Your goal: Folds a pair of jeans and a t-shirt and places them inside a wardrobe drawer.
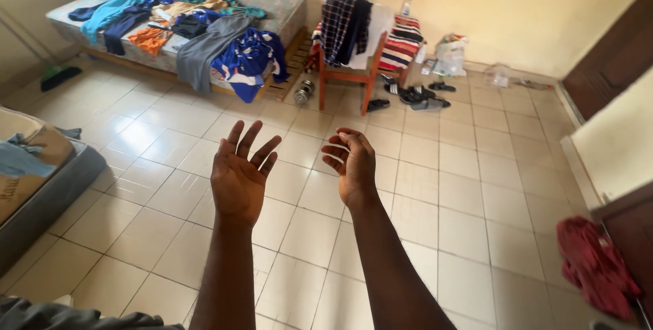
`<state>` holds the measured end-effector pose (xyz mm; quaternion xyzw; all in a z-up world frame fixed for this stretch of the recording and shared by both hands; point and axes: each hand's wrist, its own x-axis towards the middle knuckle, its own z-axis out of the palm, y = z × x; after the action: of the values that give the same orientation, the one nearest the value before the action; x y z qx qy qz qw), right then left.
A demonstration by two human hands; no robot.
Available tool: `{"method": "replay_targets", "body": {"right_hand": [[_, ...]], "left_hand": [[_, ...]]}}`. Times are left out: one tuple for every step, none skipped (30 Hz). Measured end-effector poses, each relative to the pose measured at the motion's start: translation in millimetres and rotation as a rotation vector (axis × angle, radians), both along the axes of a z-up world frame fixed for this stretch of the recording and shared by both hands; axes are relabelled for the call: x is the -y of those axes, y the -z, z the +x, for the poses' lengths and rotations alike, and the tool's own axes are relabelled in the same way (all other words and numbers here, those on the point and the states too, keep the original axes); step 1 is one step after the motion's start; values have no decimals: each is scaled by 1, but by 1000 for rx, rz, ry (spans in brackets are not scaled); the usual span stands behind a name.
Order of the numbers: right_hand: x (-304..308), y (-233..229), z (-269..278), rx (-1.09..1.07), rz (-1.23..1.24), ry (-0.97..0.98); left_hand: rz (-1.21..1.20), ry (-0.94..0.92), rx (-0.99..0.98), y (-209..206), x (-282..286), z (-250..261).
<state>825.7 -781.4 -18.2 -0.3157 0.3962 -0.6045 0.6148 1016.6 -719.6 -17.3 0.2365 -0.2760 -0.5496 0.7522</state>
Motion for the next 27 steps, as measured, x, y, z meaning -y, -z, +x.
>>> {"method": "replay_targets", "body": {"right_hand": [[15,1,7,-3,-3,-14],[30,2,14,2,0,-33],[42,6,19,7,4,-47],[56,4,25,4,2,-55],[64,6,33,6,0,-75],[72,7,41,8,-1,-95],[83,10,48,7,2,-109],[94,12,57,-3,25,-113],[106,15,66,-11,44,-115],[116,15,77,-9,42,-126],[125,18,86,-11,47,-135],[133,20,94,-13,52,-144],[143,23,104,-13,55,-148],[153,26,114,-8,53,-155],[164,28,123,-3,46,-159],[175,28,133,-3,45,-158],[185,29,143,-11,40,-156],[194,29,153,-19,34,-154],[201,28,162,-18,41,-152],[208,25,172,-27,40,-154],[221,19,183,-30,23,-151],[232,18,192,-24,15,-144],[243,15,202,-33,20,-144],[254,13,211,-41,25,-144],[263,10,221,-36,26,-143],[271,7,231,-30,6,-137],[280,5,240,-25,-11,-131]], "left_hand": [[-3,-14,-3,0,11,6],[0,-30,-7,0,23,12],[4,-40,-12,2,33,17],[2,-49,-15,2,41,22],[27,-77,-1,4,44,27],[52,-105,13,5,47,34],[55,-118,13,6,55,41],[64,-131,8,7,63,49],[68,-141,7,7,72,59],[66,-152,9,10,82,69],[71,-163,4,15,89,78],[77,-173,-1,20,96,86],[80,-177,-1,22,105,96],[68,-178,-12,24,114,105],[50,-175,-23,25,125,115],[50,-174,-23,26,136,124],[40,-170,-26,27,146,133],[31,-166,-30,27,155,143],[38,-165,-29,26,163,152],[51,-169,-27,24,172,160],[50,-169,-19,19,186,171],[42,-163,-13,18,199,183],[50,-162,-18,16,212,194],[59,-160,-22,14,225,205],[60,-159,-17,12,233,217],[53,-153,-7,10,242,228],[49,-147,2,9,250,238]]}}
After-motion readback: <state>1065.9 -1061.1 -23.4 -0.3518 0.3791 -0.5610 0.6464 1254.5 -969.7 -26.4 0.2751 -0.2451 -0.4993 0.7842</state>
